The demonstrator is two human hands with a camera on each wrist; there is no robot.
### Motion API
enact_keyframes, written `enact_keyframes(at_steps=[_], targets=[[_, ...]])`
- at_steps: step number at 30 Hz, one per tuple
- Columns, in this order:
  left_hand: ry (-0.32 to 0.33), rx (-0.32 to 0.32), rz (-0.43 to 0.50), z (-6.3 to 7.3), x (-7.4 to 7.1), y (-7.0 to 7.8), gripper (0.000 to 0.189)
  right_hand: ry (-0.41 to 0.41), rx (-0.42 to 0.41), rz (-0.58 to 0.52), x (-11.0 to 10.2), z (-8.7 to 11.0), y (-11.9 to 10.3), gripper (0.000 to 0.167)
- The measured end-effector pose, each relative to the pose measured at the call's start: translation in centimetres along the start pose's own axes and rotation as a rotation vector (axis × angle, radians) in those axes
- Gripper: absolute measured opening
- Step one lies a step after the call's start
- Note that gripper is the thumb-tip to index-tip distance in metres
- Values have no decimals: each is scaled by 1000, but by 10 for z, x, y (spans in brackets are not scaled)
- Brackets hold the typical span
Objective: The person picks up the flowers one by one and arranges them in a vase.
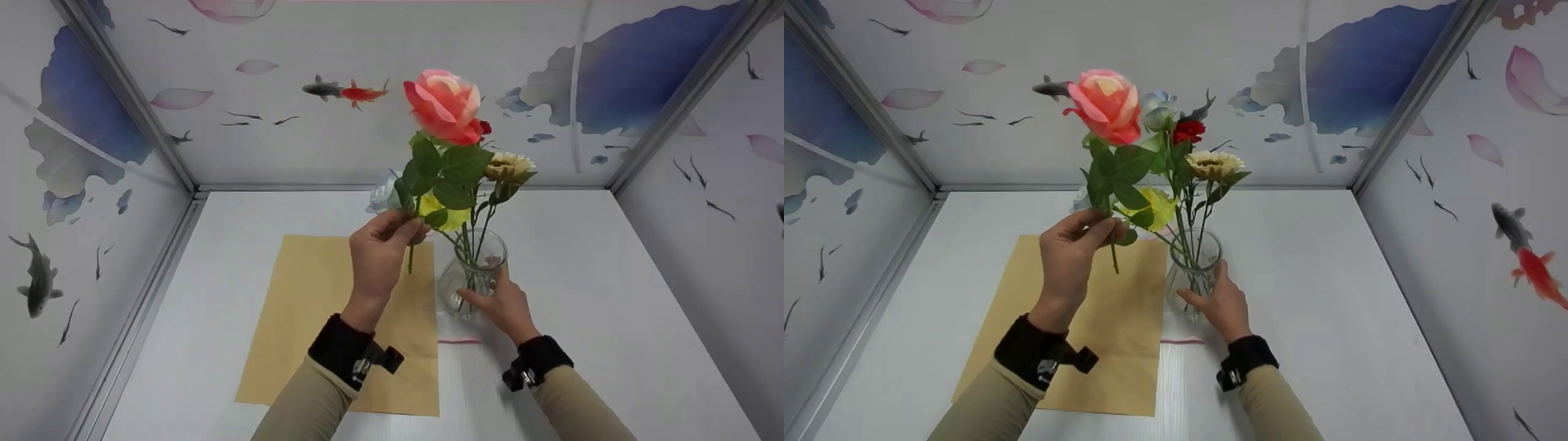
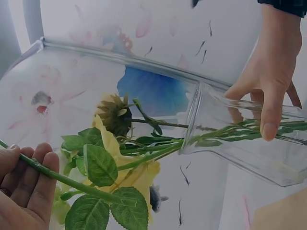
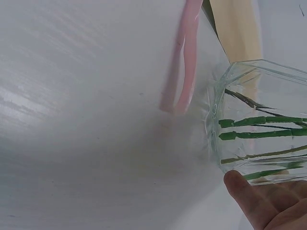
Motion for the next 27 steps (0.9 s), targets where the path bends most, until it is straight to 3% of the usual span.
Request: enact_keyframes(at_steps=[9, 20, 27], targets=[[-33, -16, -35, -2, 19, -9, 14, -12, 20, -28, 0, -1, 0, 109], [-47, -16, -197, -6, 48, -13, 8, -35, 37, -27, -1, -1, 0, 113], [-85, 41, -228, -12, 63, -17, 8, -50, 57, -25, -2, -1, 0, 116]])
Point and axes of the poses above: each hand's wrist, its own z-axis away from the middle knuckle, its own x-axis out of the palm, y = z × x, the point moved 2 cm from there along -z, towards the middle knuckle, and after that the axes turned 6 degrees about -x, right-handed, at the moved point
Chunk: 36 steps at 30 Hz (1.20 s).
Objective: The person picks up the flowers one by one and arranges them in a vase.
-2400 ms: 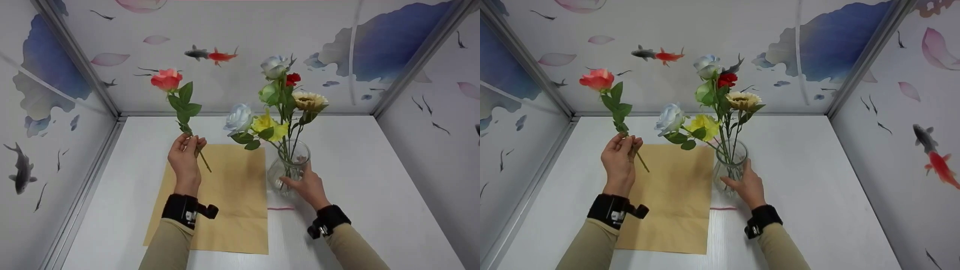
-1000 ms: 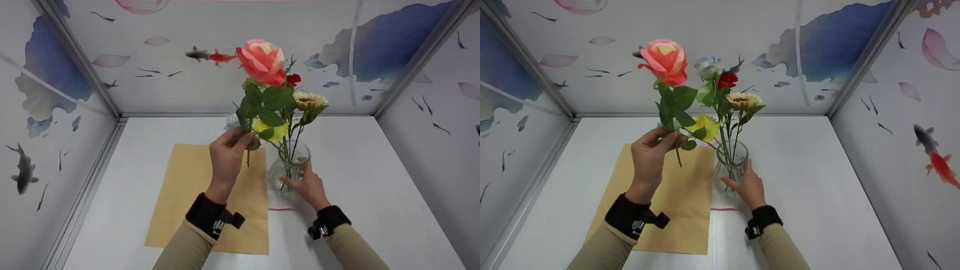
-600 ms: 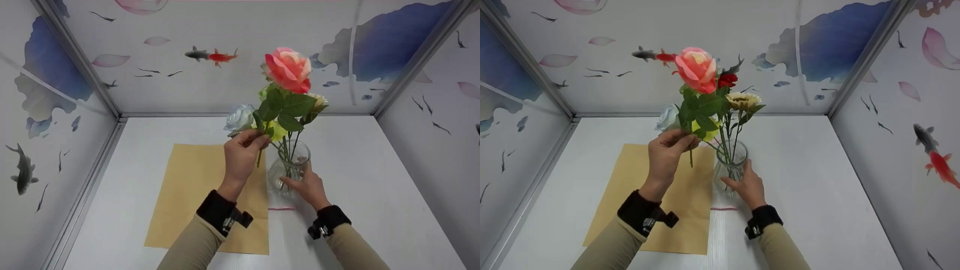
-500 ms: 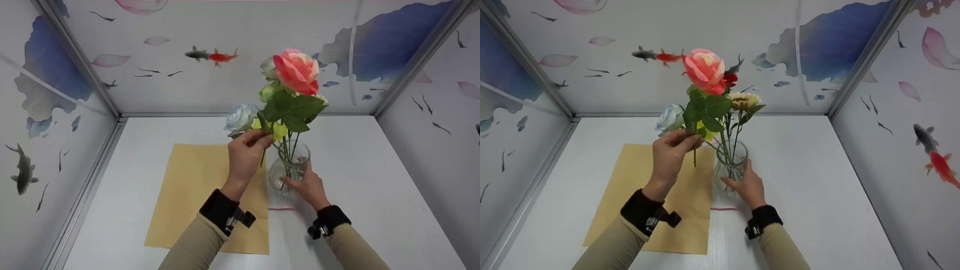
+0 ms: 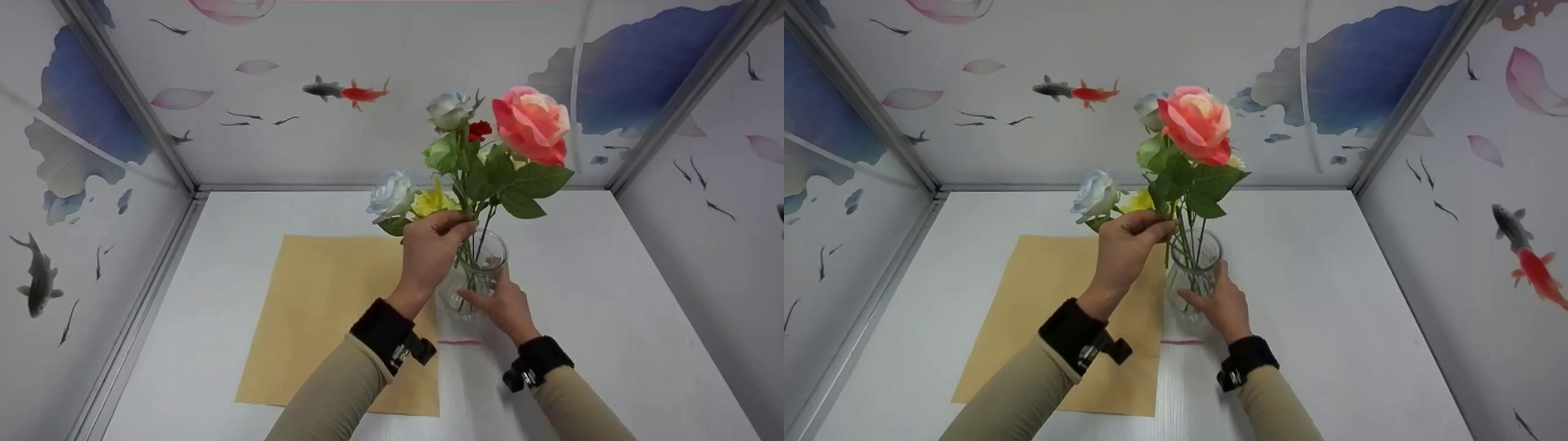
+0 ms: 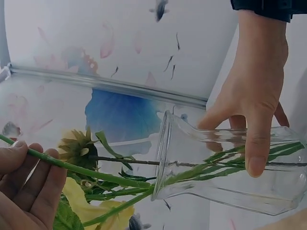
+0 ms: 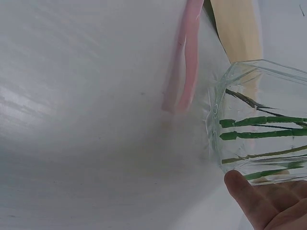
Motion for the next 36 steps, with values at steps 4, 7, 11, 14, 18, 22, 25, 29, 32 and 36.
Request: enact_keyframes(at_steps=[4, 7, 11, 14, 18, 22, 25, 29, 32, 36], targets=[[-19, 26, 3, -3, 7, -5, 8, 6, -2, 12, 0, 0, 0, 113], [-19, 8, 1, -4, 11, -11, 8, 6, -6, 12, 1, 0, 0, 113], [-7, -4, 17, -5, 16, -14, 8, 10, -22, 6, 2, 0, 0, 113], [3, 41, 22, -6, 17, -13, 10, 10, -23, 1, 2, 0, 0, 112], [22, 131, -23, -6, 20, -14, 9, 4, -19, 7, 1, -1, 0, 113], [20, 126, -38, -6, 24, -21, 8, 8, -32, 10, 1, 0, 0, 111], [4, 61, -47, -5, 28, -29, 7, 16, -48, 13, 2, 0, 0, 109], [-12, 6, -163, -3, 31, -39, 7, 42, -93, 46, 2, 1, 0, 105], [-27, -11, -284, -2, 32, -44, 10, 73, -129, 77, 3, 2, 0, 100], [-58, -6, -404, -2, 34, -47, 13, 104, -157, 89, 3, 1, 2, 97]])
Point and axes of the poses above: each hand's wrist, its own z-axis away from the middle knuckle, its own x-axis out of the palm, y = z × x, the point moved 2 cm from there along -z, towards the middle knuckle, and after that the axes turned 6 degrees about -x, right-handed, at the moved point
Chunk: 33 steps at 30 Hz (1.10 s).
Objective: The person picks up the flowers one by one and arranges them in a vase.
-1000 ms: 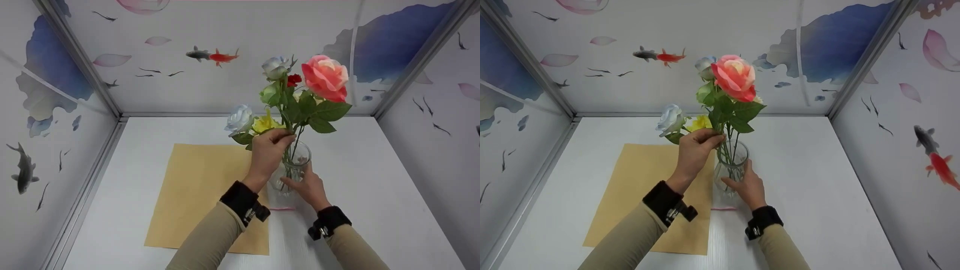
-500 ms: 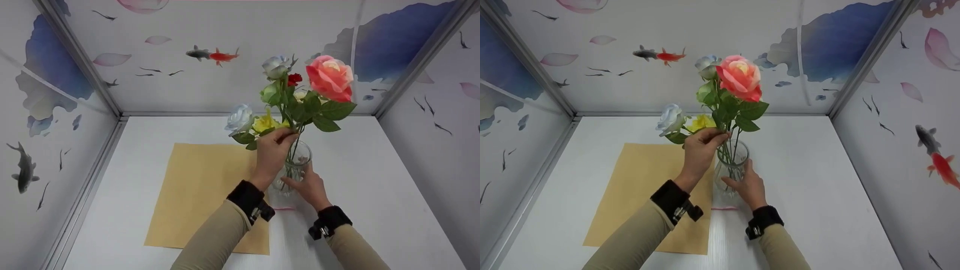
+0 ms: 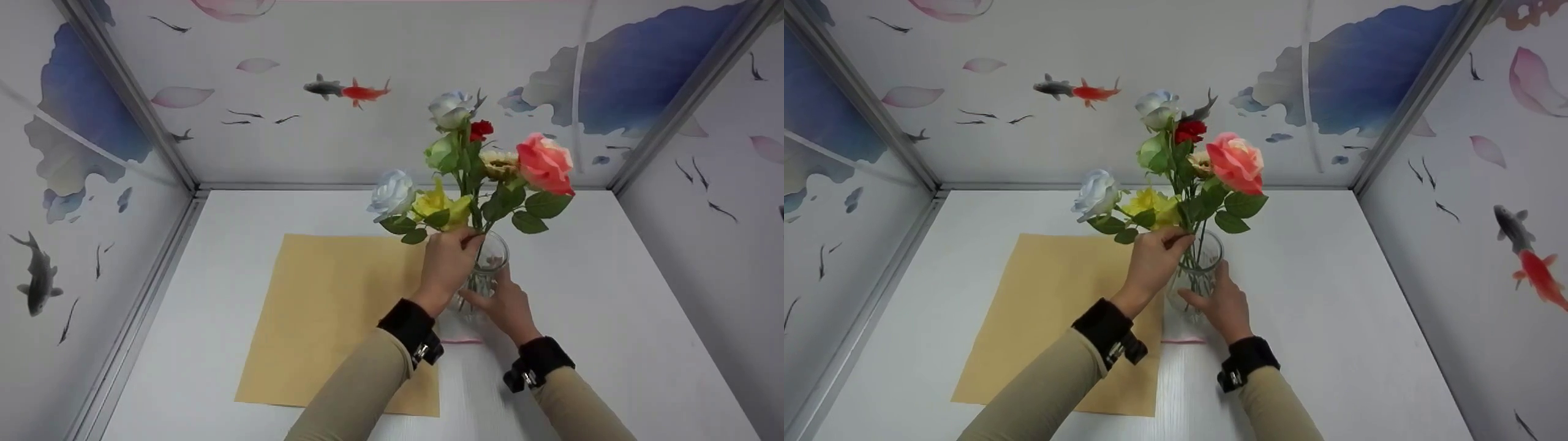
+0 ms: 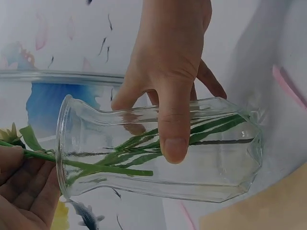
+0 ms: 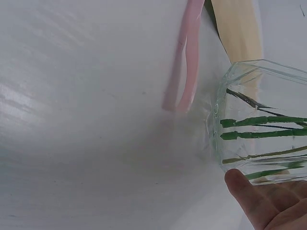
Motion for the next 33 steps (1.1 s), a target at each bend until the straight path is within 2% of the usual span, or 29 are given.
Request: enact_keyframes(at_steps=[5, 9, 12, 15, 19, 24, 27, 33], targets=[[-25, 16, -55, -1, 1, -1, 13, 2, 1, -13, 2, -1, 2, 96], [-41, -3, -50, 0, 1, -3, 14, -17, 38, -50, 2, -1, 2, 102], [-51, 6, -30, 1, 0, -4, 17, -29, 62, -53, 2, -1, 2, 109], [-59, 50, -21, 3, -1, -6, 19, -38, 70, -24, 2, -1, 2, 113], [-68, 146, -14, 9, -5, -10, 19, -43, 66, 2, 1, -2, 1, 111], [-65, 253, 20, 18, -13, -20, 20, -42, 66, -17, 0, -3, 1, 110], [-52, 288, 34, 22, -19, -28, 20, -48, 75, -35, -1, -4, 1, 110], [-14, 315, 30, 29, -34, -46, 17, -63, 90, -58, 0, -5, 1, 109]])
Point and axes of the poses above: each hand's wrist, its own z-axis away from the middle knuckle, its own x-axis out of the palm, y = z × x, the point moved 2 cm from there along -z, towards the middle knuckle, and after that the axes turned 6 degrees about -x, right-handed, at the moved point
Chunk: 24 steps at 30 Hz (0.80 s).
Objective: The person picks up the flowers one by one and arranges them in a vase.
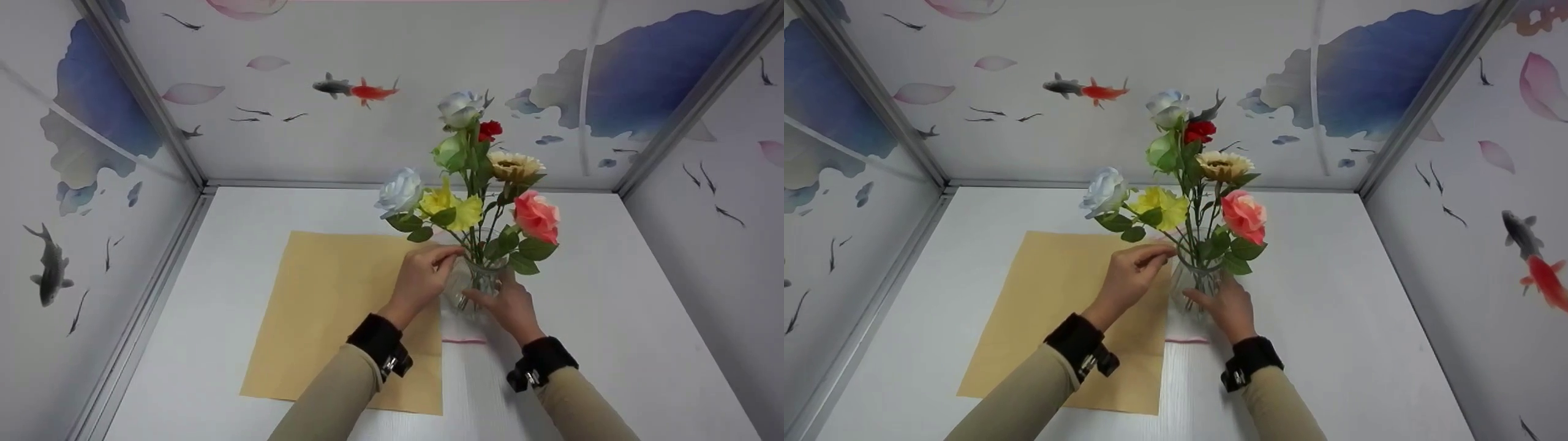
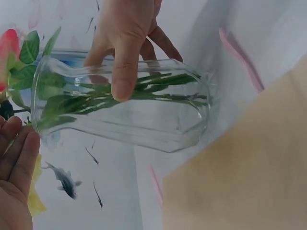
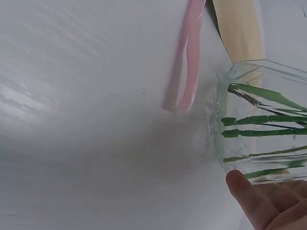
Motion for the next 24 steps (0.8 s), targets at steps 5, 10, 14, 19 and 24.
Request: enact_keyframes(at_steps=[5, 10, 14, 19, 24], targets=[[-7, -17, 30, 8, -14, -13, 17, -15, 20, -17, -1, -2, 1, 112], [-6, -64, 23, 16, -30, -27, 17, -30, 38, -14, -1, -3, 1, 108], [-6, -113, -41, 24, -47, -41, 17, -35, 42, 0, -1, -4, 2, 110], [-29, -197, -156, 36, -72, -59, 19, -42, 37, 3, 0, -3, 2, 111], [-46, -295, -249, 50, -98, -76, 22, -49, 14, 33, 0, -2, -1, 112]])
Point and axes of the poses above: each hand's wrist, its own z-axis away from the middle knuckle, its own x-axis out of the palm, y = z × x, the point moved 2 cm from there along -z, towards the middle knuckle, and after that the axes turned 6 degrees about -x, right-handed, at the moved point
